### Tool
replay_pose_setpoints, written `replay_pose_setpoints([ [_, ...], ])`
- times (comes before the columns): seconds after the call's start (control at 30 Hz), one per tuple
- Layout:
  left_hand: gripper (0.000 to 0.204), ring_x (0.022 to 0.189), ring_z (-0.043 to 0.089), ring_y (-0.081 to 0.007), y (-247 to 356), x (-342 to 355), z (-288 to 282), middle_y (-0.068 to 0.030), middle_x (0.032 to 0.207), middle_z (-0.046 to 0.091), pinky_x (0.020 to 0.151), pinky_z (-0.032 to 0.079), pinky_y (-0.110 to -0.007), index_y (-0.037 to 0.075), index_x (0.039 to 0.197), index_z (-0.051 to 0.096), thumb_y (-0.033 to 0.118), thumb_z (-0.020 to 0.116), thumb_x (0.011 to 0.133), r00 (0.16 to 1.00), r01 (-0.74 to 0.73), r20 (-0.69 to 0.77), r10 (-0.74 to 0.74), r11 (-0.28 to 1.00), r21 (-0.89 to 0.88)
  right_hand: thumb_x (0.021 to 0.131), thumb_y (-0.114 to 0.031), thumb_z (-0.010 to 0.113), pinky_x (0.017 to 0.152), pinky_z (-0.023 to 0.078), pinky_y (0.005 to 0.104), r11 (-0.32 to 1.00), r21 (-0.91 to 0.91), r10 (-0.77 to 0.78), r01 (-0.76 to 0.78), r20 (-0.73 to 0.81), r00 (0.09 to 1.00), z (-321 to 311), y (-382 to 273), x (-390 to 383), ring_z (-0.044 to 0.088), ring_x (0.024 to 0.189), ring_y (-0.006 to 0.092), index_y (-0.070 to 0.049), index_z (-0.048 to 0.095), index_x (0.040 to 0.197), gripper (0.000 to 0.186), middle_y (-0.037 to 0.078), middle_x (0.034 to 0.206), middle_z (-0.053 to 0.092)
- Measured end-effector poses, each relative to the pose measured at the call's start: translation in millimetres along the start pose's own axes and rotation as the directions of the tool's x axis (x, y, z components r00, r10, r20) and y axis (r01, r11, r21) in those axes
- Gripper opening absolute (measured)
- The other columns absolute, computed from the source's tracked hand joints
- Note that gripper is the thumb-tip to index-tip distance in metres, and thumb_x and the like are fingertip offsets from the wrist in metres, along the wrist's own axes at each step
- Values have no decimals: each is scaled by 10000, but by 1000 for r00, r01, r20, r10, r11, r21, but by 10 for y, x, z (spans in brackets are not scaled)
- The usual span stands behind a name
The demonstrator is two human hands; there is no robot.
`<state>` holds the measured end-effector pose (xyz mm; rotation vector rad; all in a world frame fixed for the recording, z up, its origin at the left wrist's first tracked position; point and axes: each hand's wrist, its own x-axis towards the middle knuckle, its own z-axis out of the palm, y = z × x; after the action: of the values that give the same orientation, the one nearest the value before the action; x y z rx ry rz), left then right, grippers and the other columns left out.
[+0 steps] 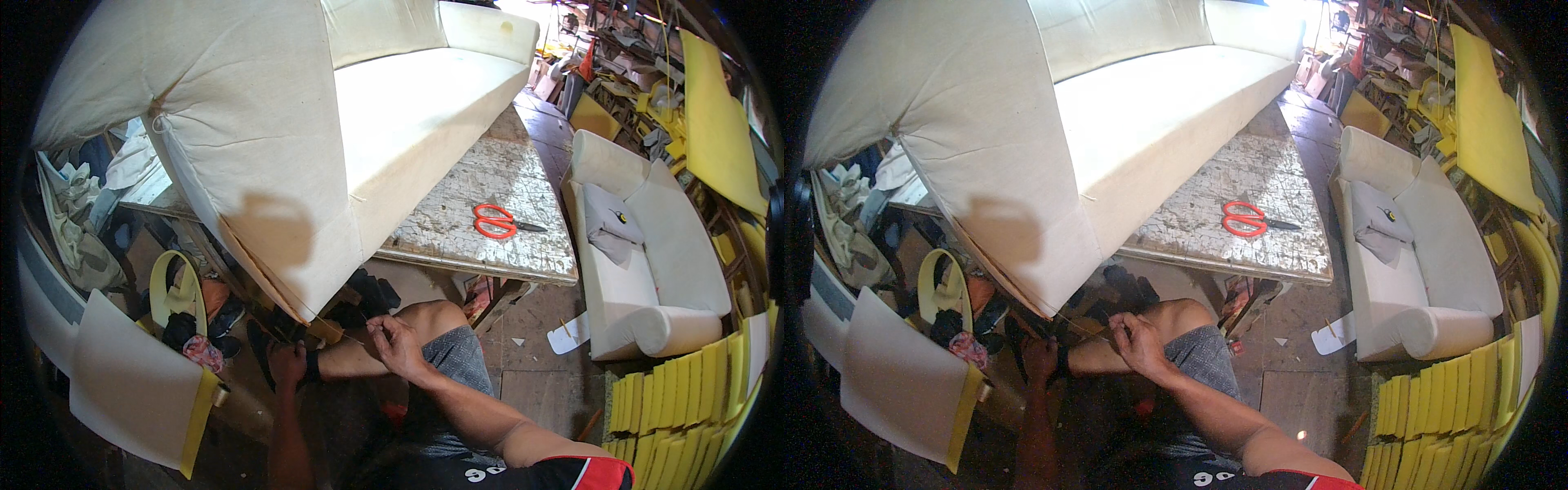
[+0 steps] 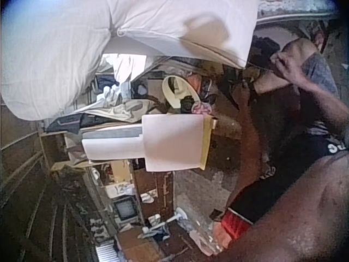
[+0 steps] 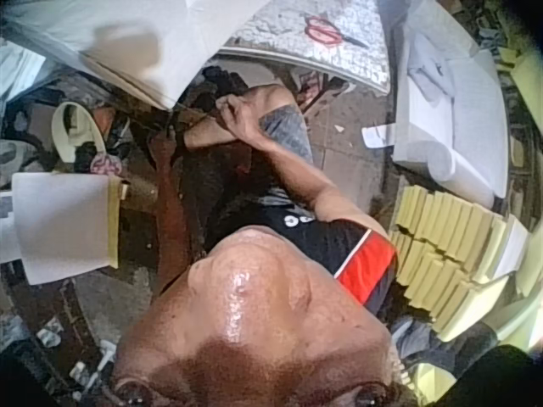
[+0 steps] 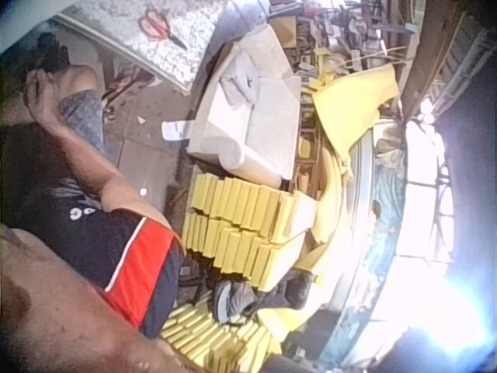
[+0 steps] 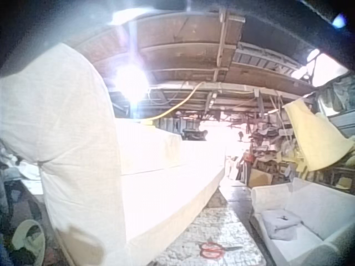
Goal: The person hand-sews a white fabric cover onto a piece of furniture using a needle and thread. They repeatedly insert the needle through the fabric, pull the thread, and tighten the seam to secure the cover in place.
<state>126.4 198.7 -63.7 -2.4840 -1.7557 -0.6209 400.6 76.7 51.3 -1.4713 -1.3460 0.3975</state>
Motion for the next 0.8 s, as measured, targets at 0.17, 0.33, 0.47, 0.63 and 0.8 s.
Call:
replay_pose_setpoints([
  [0.17, 485, 848, 703, -376, -9, -3, 20, -222, 810, 731, 1139, 393, -493, 5, 738, 760, 360, 553, 996, 1000, 16, 13, -16, 1000, -16, 988, -91, 650, 766, 550, 398, 1000, -5, 17, -17, 15, 1000, -5, 6, -2, 699, 852, 305, 4, 699, 1063, 130, 171, 902, 721],
  [0.33, 490, 866, 703, -375, -1, -2, 9, -226, 824, 732, 1138, 394, -489, 10, 739, 762, 367, 550, 1000, 999, 26, 19, -26, 999, -25, 987, -82, 644, 761, 552, 398, 1000, -2, 4, -4, 12, 1000, -7, 9, -9, 698, 849, 308, 3, 698, 1064, 127, 171, 903, 719],
  [0.47, 480, 879, 700, -376, -6, -7, 13, -234, 826, 730, 1140, 393, -491, 2, 743, 760, 358, 561, 997, 1000, 2, 12, -2, 1000, -20, 985, -77, 641, 766, 554, 400, 1000, -2, 15, -15, 12, 1000, -14, -4, -7, 700, 856, 315, 0, 699, 1068, 128, 171, 913, 723],
  [0.63, 457, 878, 699, -374, -42, -19, 61, -236, 831, 727, 1145, 388, -493, -6, 760, 761, 345, 580, 990, 1000, 11, 2, -11, 1000, -22, 984, -74, 638, 764, 557, 397, 1000, -19, -5, 5, 9, 1000, -9, -1, -9, 705, 858, 313, -4, 701, 1072, 129, 167, 926, 730],
  [0.8, 460, 869, 700, -366, -11, -9, 48, -229, 835, 729, 1148, 386, -495, -2, 758, 757, 346, 571, 994, 1000, 8, 6, -8, 1000, 0, 983, -67, 632, 773, 559, 394, 1000, -17, 23, -23, 18, 1000, 0, 30, -3, 708, 877, 310, -7, 703, 1075, 131, 163, 939, 736],
])
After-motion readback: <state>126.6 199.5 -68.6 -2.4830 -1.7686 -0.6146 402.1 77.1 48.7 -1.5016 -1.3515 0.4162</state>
